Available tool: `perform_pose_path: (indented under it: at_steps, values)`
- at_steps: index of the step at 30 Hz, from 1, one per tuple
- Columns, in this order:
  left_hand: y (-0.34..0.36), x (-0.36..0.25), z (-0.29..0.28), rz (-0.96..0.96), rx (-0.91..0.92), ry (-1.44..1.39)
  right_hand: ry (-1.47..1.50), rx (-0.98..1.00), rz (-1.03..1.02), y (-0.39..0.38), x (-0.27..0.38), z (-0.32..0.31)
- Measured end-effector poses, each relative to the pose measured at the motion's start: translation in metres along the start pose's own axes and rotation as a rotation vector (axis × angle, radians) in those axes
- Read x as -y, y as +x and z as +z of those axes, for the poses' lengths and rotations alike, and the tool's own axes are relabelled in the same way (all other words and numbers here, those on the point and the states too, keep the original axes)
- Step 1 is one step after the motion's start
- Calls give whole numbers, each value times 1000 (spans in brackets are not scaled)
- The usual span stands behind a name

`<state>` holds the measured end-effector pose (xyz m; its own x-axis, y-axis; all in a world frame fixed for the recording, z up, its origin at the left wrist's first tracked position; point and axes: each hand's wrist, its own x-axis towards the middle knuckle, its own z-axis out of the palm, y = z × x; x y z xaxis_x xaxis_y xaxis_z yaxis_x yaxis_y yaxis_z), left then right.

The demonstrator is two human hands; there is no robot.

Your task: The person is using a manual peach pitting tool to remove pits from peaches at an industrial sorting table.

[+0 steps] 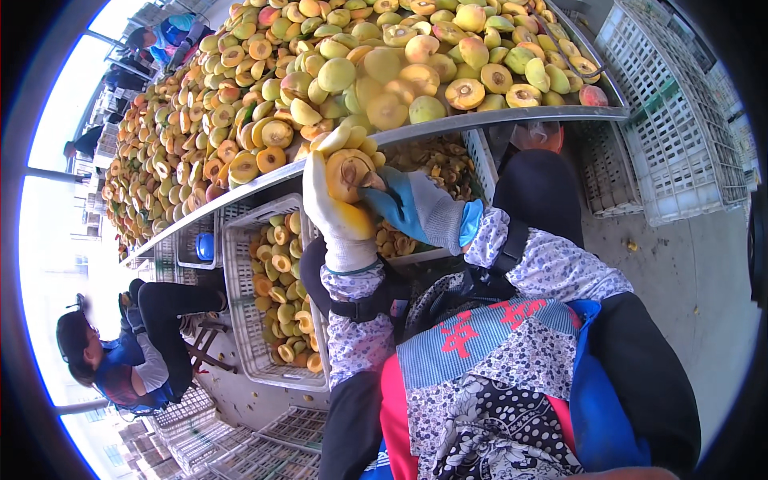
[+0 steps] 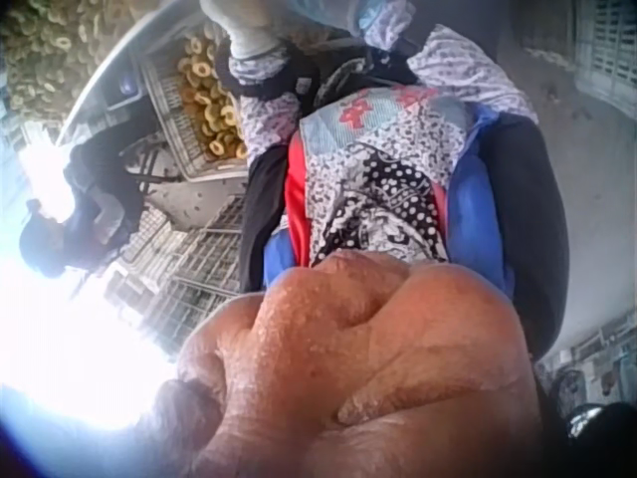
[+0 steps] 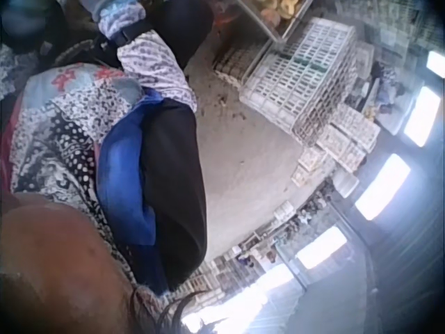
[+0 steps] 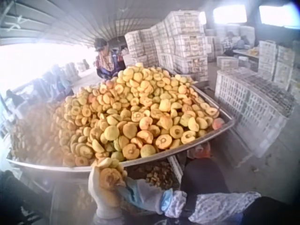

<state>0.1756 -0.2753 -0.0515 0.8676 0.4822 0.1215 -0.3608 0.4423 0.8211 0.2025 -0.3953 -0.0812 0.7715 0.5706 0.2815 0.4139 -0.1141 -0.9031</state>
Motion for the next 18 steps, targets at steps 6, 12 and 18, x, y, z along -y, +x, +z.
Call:
perform_pose_path:
  at_steps: [6,12,18]
  values:
    - [-2,5,4,67,-129,-12,49,84,-6,-3,-2,9]
    - [-3,-10,-1,-105,-82,171,31,217,45,-3,-6,2]
    - [-4,4,-2,42,-140,100,279,511,612,0,36,-17]
